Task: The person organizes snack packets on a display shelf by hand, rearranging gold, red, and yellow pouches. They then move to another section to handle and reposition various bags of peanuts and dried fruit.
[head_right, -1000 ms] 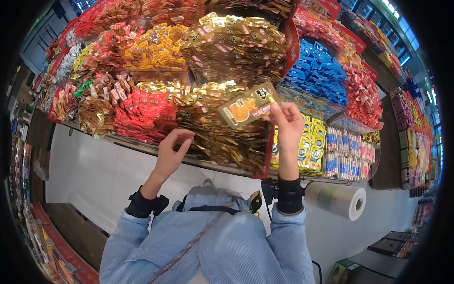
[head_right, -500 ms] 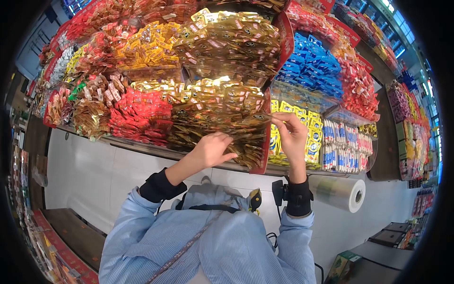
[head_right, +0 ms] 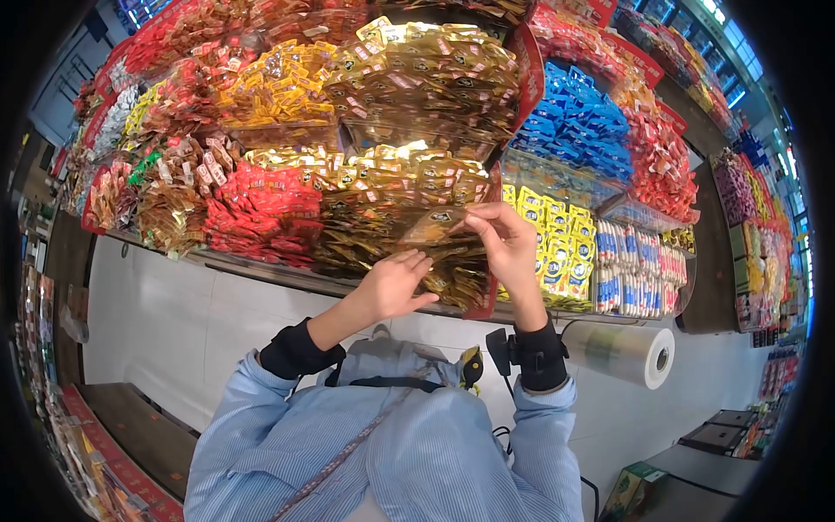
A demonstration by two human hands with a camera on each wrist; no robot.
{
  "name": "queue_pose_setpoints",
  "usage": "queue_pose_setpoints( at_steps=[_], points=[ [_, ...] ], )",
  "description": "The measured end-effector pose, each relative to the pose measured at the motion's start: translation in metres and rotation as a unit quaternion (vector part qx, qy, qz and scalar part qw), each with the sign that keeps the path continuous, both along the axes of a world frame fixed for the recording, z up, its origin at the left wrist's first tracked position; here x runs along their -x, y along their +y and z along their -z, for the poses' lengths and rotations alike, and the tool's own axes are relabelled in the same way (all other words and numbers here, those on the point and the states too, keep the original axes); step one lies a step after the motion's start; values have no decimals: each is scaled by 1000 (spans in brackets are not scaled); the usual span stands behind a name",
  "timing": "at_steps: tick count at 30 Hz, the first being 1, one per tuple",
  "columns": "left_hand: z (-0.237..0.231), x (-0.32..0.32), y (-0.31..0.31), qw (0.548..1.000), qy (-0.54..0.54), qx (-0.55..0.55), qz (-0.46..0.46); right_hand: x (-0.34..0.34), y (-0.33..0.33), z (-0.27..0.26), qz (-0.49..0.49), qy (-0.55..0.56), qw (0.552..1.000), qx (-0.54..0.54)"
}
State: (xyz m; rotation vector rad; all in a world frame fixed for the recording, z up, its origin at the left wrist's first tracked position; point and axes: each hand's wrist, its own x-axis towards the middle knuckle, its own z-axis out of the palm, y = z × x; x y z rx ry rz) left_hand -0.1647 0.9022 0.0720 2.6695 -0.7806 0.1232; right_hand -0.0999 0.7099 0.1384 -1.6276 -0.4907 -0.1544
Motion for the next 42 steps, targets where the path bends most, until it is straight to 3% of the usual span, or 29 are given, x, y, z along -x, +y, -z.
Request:
queue_pose_setpoints(
  at_steps=[1, 4, 8, 13, 16, 19, 22, 25, 28, 32, 36, 42],
  points=[
    [-2, 0, 0, 1000, 6, 0, -1, 0, -3, 5, -4, -1, 1000, 23],
    [-5, 0, 0, 1000, 19, 2, -1, 7, -7, 3, -7, -141, 974, 176],
    [-1, -1, 1, 1000, 6, 6, 1, 10, -8, 17, -44, -123, 961, 245],
    [-3, 0, 2, 1000, 4, 9, 0, 12, -2, 25, -36, -265, 865, 425],
    [-13, -2, 10, 994, 73, 78, 3, 12, 2, 30, -27, -253, 832, 492],
    [-6, -4, 16, 989, 45, 136, 17, 6, 5, 42, -24, -243, 810, 533],
    [-24, -1, 14, 978, 155, 133, -36, 4, 4, 32, -49, -255, 809, 528],
    [-17, -1, 10, 976, 92, 189, -57, -3, 5, -4, -48, -208, 876, 433],
    [-7, -6, 6, 986, -23, 164, -34, -18, 5, 8, -34, -150, 887, 435],
    [-5, -7, 5, 990, 31, 133, -29, -19, 2, 28, -70, -128, 859, 491],
    [-4, -8, 2, 987, 18, 161, -21, -7, 0, 30, -87, -114, 855, 498],
    [2, -7, -1, 989, 25, 143, 19, -21, -1, 33, -66, -113, 881, 454]
  ],
)
